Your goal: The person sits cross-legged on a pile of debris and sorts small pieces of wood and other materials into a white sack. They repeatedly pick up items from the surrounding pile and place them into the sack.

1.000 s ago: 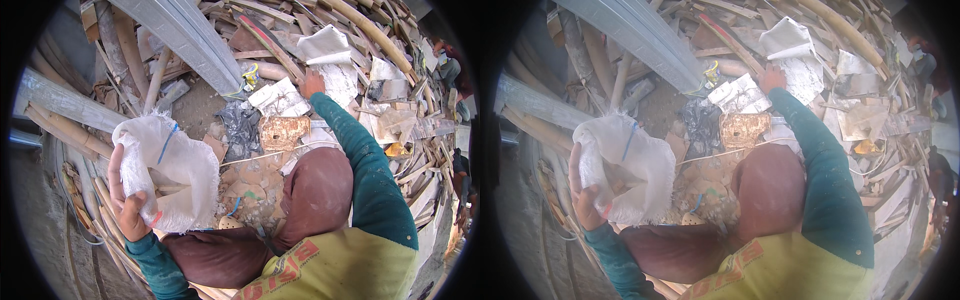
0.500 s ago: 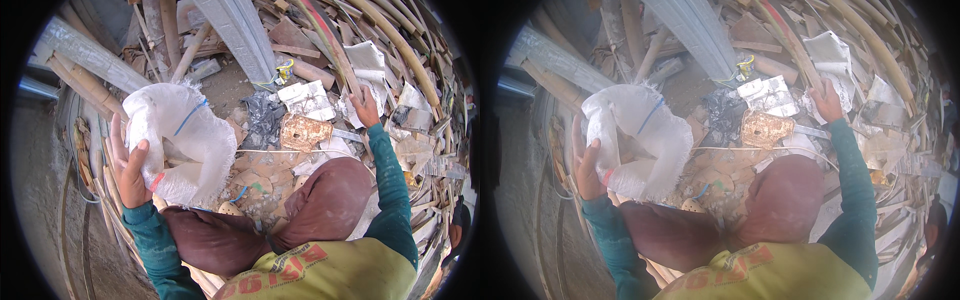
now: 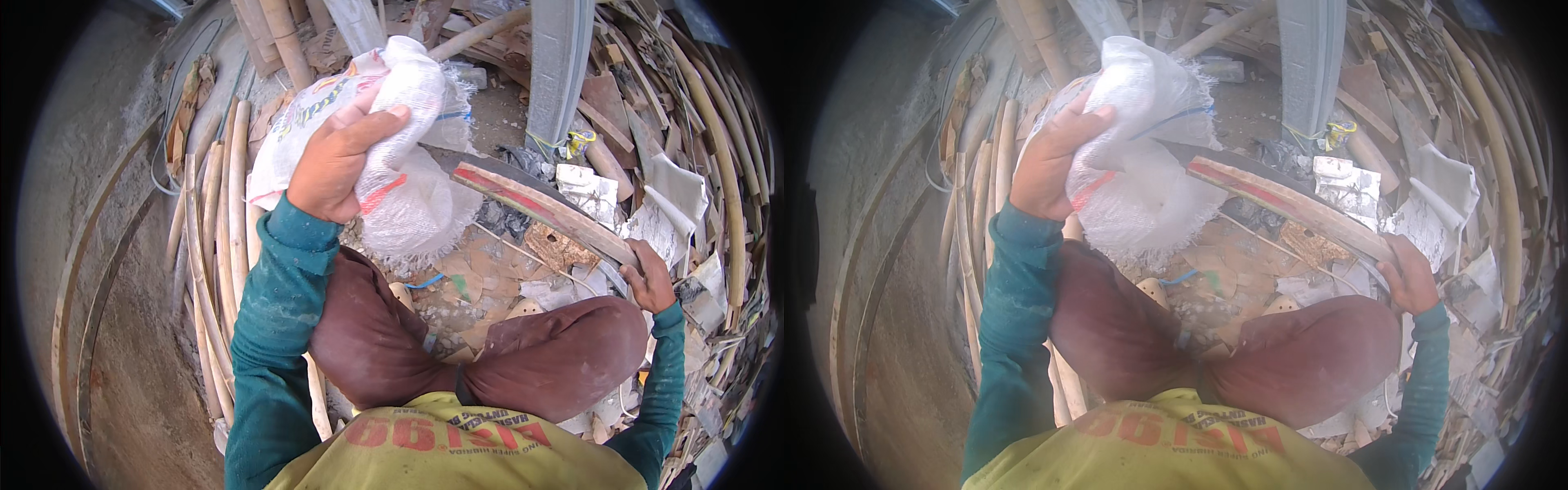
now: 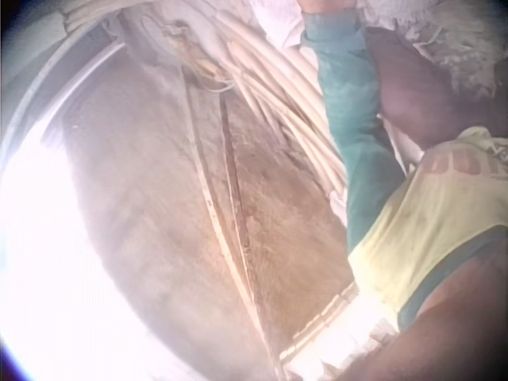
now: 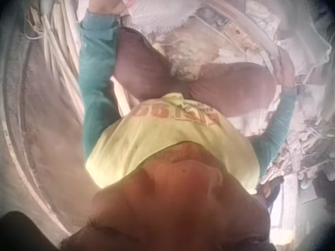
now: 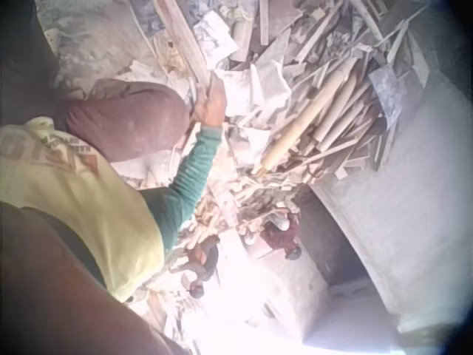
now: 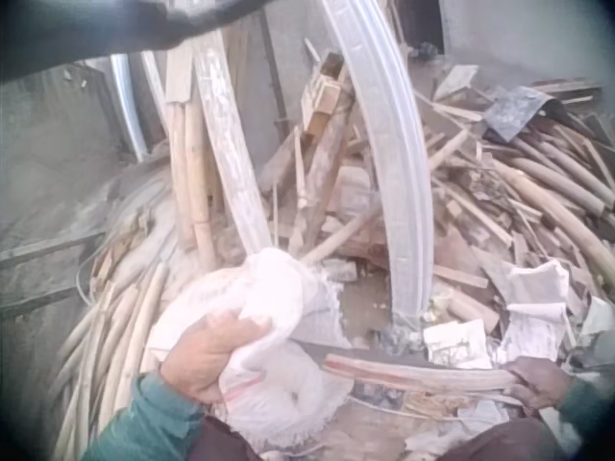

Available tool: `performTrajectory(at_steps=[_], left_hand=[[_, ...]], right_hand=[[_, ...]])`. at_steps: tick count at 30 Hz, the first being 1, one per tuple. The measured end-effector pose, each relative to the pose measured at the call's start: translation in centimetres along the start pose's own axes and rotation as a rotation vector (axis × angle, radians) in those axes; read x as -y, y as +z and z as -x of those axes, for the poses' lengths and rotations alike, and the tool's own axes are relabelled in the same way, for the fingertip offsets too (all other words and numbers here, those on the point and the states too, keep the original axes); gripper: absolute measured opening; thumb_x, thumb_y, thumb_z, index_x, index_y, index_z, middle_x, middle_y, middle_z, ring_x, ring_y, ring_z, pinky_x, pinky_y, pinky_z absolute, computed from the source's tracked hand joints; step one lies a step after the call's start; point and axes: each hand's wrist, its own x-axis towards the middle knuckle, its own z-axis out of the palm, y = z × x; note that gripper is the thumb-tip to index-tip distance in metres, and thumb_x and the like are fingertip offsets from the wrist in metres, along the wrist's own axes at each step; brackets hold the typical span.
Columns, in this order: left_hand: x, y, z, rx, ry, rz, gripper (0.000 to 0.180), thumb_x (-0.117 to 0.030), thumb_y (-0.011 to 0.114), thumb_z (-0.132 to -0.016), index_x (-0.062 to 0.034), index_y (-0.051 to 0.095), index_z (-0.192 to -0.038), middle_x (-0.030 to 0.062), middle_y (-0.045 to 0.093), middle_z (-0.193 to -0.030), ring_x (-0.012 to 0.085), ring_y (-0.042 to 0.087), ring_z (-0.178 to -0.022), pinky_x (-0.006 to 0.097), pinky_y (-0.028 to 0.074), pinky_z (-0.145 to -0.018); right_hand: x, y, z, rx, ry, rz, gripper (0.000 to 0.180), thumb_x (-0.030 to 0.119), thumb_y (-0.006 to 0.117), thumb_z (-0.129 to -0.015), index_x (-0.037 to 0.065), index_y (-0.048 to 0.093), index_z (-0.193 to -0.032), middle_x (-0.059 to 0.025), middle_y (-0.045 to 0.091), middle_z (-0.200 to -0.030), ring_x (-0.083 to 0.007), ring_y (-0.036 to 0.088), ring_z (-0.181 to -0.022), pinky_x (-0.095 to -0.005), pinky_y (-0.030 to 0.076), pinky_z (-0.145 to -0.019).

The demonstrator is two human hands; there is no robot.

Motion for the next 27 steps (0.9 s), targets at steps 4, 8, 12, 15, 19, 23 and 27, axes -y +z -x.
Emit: performTrajectory(at_steps=[4,8,12,15,19,23,27], left_hand=[[2.0,2.1,1.2,-0.023,-0.017,-0.154,0.052,-0.013,0.065,-0.099,0.0039,0.049,-0.146,0.0075,0.068,-0.124,0.0113,0.064,-0.108,0.027,0.052,-0.091],[3.7,3.4,2.2,0.184,0.069,-0.374,0.051,-0.018,0.062,-0.101,0.0031,0.051,-0.146,0.0066,0.067,-0.120,0.0107,0.061,-0.110,0.027,0.049,-0.095],[4.8,3.6,2.0,0.052,0.075,-0.488,0.055,-0.015,0.063,-0.099,0.0069,0.048,-0.147,0.0109,0.065,-0.126,0.0129,0.060,-0.110,0.029,0.049,-0.096],[4.1,2.4,1.6,0.001,-0.018,-0.300,0.061,-0.013,0.063,-0.098,0.0092,0.042,-0.150,0.0128,0.065,-0.128,0.0163,0.061,-0.112,0.030,0.049,-0.098],[1.1,-0.6,1.8,-0.110,0.233,-0.150,0.062,-0.009,0.062,-0.096,0.0044,0.041,-0.152,0.0104,0.066,-0.127,0.0155,0.064,-0.109,0.030,0.052,-0.094],[-2.6,-4.4,2.8,0.019,0.212,0.064,0.067,-0.001,0.061,-0.094,-0.0012,0.038,-0.156,0.0092,0.068,-0.122,0.0150,0.069,-0.100,0.029,0.056,-0.087],[-2.5,-4.1,2.3,0.100,0.176,0.038,0.067,-0.001,0.064,-0.093,-0.0019,0.040,-0.155,0.0079,0.067,-0.124,0.0151,0.068,-0.104,0.029,0.056,-0.089]], right_hand=[[3.7,1.2,-6.9,0.087,-0.105,0.028,0.048,0.021,0.067,-0.092,-0.003,0.057,-0.132,-0.0253,0.064,-0.120,-0.0455,0.061,-0.112,-0.0461,0.047,-0.098],[8.7,1.7,-13.0,0.411,-0.075,-0.299,0.047,0.022,0.065,-0.093,-0.003,0.059,-0.133,-0.0184,0.067,-0.108,-0.0306,0.065,-0.103,-0.0418,0.049,-0.096],[13.3,3.2,-18.0,0.738,0.113,-0.495,0.043,0.024,0.064,-0.095,-0.002,0.060,-0.129,-0.0088,0.067,-0.098,-0.0193,0.061,-0.089,-0.0358,0.049,-0.083],[15.7,4.0,-20.3,0.671,0.001,-0.400,0.041,0.022,0.063,-0.095,-0.003,0.060,-0.127,-0.0089,0.065,-0.092,-0.0215,0.063,-0.087,-0.0375,0.050,-0.081],[15.7,2.1,-19.5,0.219,-0.444,0.154,0.044,0.015,0.065,-0.091,-0.001,0.056,-0.131,-0.0230,0.064,-0.103,-0.0403,0.063,-0.099,-0.0470,0.049,-0.088],[13.3,-0.4,-14.8,0.108,-0.355,0.291,0.051,0.014,0.066,-0.090,-0.001,0.054,-0.136,-0.0248,0.062,-0.111,-0.0451,0.059,-0.106,-0.0501,0.047,-0.092],[12.4,-1.3,-12.6,0.225,-0.300,0.126,0.051,0.017,0.068,-0.090,-0.002,0.056,-0.135,-0.0267,0.063,-0.115,-0.0457,0.060,-0.108,-0.0503,0.047,-0.095]])
